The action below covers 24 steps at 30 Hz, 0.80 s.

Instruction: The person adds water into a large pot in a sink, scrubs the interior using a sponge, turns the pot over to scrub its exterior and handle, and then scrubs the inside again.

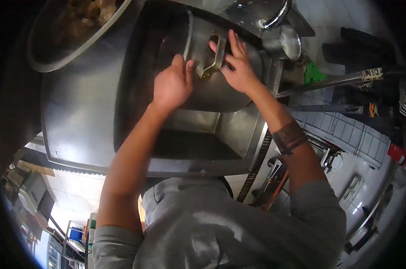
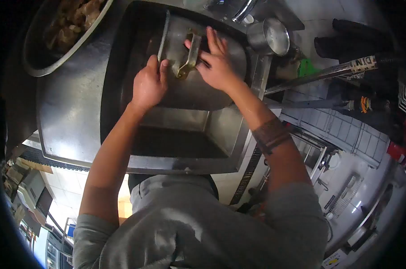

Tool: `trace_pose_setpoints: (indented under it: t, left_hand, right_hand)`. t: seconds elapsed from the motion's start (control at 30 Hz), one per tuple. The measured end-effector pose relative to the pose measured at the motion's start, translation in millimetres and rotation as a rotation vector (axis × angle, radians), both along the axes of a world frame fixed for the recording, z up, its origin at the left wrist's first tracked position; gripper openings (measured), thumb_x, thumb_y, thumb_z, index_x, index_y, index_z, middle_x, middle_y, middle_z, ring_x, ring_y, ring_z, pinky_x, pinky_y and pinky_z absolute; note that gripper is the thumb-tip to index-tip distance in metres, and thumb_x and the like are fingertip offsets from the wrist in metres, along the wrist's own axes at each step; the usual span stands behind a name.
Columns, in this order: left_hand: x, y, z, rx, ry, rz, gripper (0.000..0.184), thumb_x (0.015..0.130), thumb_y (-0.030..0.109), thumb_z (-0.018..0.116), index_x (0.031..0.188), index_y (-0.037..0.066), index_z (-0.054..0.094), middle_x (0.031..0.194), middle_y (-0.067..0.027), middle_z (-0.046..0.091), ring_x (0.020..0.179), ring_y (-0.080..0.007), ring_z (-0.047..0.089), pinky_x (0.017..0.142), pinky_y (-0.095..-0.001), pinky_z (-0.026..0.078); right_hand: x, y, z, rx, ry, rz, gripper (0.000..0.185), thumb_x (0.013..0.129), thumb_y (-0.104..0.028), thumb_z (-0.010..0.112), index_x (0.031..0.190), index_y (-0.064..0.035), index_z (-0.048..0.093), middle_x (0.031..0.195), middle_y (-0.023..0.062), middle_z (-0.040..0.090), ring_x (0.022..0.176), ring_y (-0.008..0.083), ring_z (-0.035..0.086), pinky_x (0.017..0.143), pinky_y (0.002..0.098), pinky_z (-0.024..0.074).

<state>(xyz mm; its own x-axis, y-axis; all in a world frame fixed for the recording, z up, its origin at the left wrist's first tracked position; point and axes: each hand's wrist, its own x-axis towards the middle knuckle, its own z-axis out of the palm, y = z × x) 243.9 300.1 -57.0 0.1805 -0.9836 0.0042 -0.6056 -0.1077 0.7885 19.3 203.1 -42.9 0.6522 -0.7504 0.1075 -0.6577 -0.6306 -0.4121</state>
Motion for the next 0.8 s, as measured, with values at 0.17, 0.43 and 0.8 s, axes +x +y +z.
trace_pose_setpoints:
  t: [0.17,0.43,0.8]
  left_hand:
    - [-1,-1,2,0.010,0.003,0.013,0.031,0.107,0.033,0.049,0.096,0.004,0.048,0.068,-0.0237,0.064,0.067,-0.0480,0.065,0.060,-0.0578,0.051]
    - [1,-2,6,0.048,-0.005,-0.004,0.033,0.107,0.034,0.047,0.097,0.003,0.049,0.071,-0.0251,0.065,0.070,-0.0490,0.065,0.064,-0.0586,0.051]
    - [-1,-2,0,0.016,0.016,-0.009,0.031,0.107,0.034,0.048,0.098,0.004,0.049,0.072,-0.0257,0.066,0.070,-0.0500,0.064,0.064,-0.0596,0.051]
  right_hand:
    - [7,0,3,-0.021,0.058,0.012,0.043,0.095,-0.030,0.070,0.138,-0.0260,0.067,0.168,0.0250,0.016,0.152,0.0472,0.025,0.123,0.0560,0.0196]
    - [-6,-2,2,-0.026,-0.045,0.069,0.043,0.096,-0.030,0.069,0.139,-0.0288,0.066,0.168,0.0219,0.020,0.151,0.0457,0.029,0.122,0.0575,0.0225]
    - [-3,-2,3,0.002,0.062,0.093,0.039,0.095,-0.030,0.070,0.134,-0.0276,0.070,0.169,0.0164,0.022,0.155,0.0392,0.024,0.124,0.0582,0.0183]
